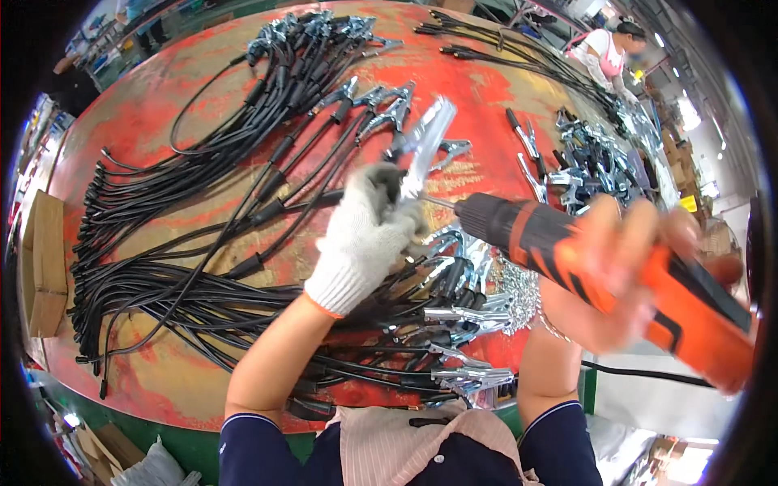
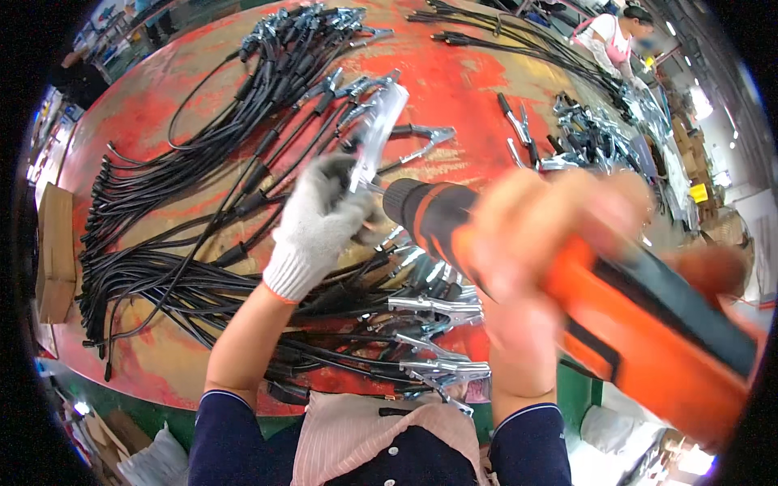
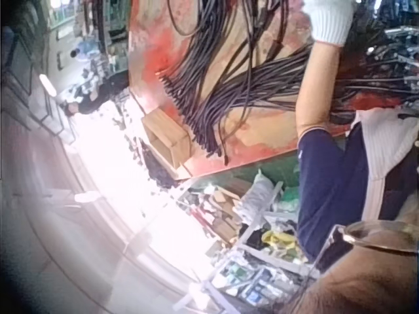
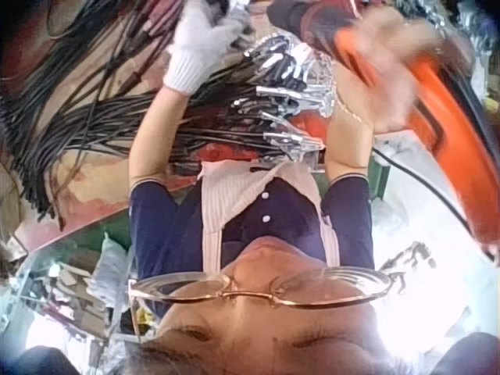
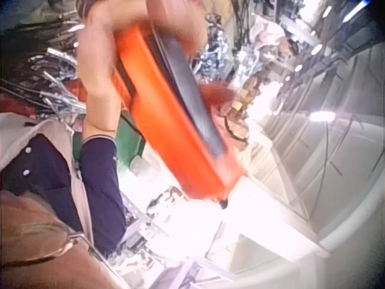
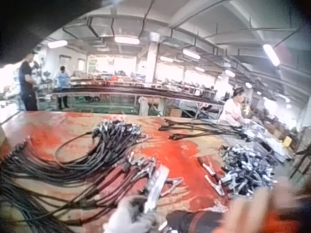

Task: Assembling jumper cable clamps using a power drill and small screws on a factory workbench.

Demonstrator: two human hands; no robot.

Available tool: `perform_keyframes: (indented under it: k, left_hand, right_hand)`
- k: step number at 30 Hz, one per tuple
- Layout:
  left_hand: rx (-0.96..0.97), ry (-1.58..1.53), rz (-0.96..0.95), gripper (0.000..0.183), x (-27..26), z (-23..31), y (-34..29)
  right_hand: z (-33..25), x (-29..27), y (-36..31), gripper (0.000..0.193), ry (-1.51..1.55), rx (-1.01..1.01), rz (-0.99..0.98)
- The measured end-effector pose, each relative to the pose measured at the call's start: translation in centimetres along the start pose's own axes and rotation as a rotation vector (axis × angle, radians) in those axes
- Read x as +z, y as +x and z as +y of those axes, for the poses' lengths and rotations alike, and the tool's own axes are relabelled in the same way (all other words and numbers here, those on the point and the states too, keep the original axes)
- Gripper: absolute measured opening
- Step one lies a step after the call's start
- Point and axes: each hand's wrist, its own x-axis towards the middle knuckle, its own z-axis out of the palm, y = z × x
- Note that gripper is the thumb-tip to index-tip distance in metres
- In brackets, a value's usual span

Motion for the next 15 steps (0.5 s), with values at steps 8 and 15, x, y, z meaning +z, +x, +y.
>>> perform_keyframes:
  k: [8,15]
  left_hand:
    - [0.554,0.613,0.272,0.038,-3.8,1.7,-1.0]
    - [0.802,1.101,0.22,0.048,-3.5,2.1,-2.1]
  right_hand:
    - [4.6,-0.7,-2.6,0.05,-0.41,0.579,0.111]
    - [7.1,0.0,-2.9,0.052,-0.209,0.714,0.191]
